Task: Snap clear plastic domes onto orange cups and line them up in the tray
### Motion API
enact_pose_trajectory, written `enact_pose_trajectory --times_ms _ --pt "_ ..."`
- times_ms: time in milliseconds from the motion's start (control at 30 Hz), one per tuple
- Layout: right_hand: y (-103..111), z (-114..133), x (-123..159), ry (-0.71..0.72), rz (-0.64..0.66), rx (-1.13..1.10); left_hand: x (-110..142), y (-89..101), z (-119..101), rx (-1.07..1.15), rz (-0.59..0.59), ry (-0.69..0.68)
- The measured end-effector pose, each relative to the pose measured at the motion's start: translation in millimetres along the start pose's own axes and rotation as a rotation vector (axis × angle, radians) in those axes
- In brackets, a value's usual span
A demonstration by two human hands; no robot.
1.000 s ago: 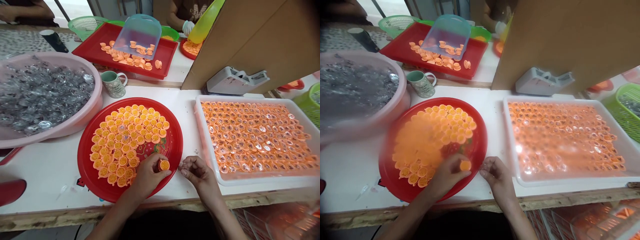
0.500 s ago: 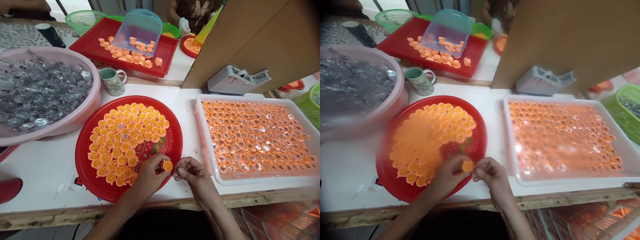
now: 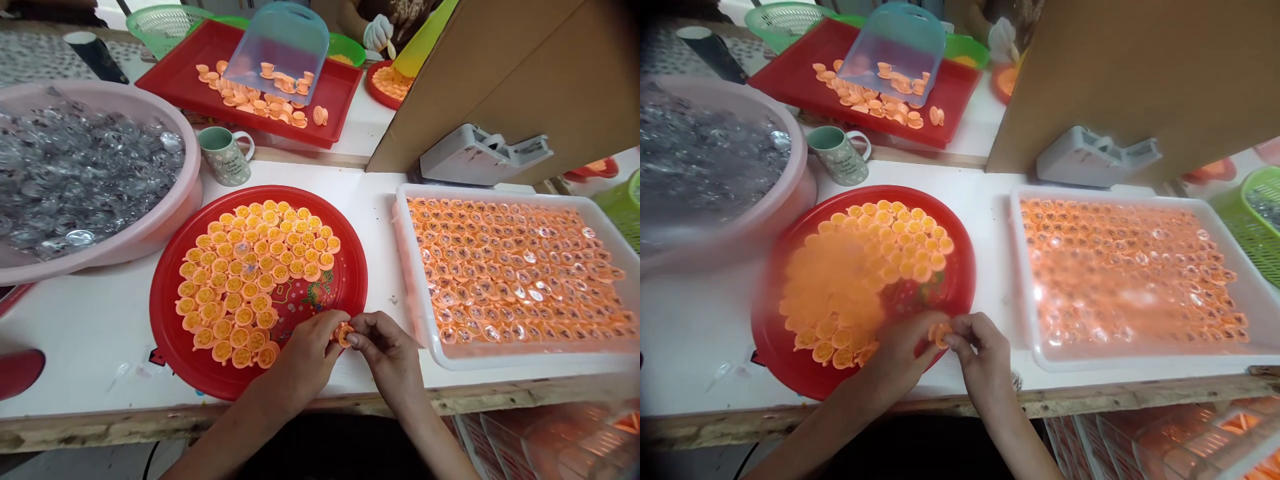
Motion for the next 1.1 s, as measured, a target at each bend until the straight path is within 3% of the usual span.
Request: enact_pose_trajectory --times_ms 233,500,667,800,900,1100 --pt "4.7 13.2 5.9 0.109 -0.043 0.056 4.0 11.7 3.0 0.347 -0.011 0.1" --pt "7.6 23.4 17.0 0.161 -0.103 0.038 8.8 17.0 -0.8 0.471 -0.062 0.082" --pt "7.8 27.1 15.7 0.175 -0.124 0.058 10.6 21.5 -8.3 0.458 -0.102 -0.003" --pt "5.0 41.7 15.9 0.32 -0.089 0.168 9.4 24.5 -19.4 0.421 -0.099 -0.091" --pt "-2.1 47.6 21.2 0.4 -0.023 0.278 9.3 22.2 -18.5 0.418 -0.078 -0.079" --pt "-8.3 40.0 22.8 0.341 -0.063 0.287 12.2 19.5 -5.7 0.391 -0.161 -0.035"
Point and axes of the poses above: each hand's wrist, its own x-axis away from the middle knuckle, its own y-axis out of the back of the hand, z = x × y, the point moved 10 cm from there along -x, towards the middle knuckle, and after that the axes turned 7 degrees about y, right-handed, at the moved point
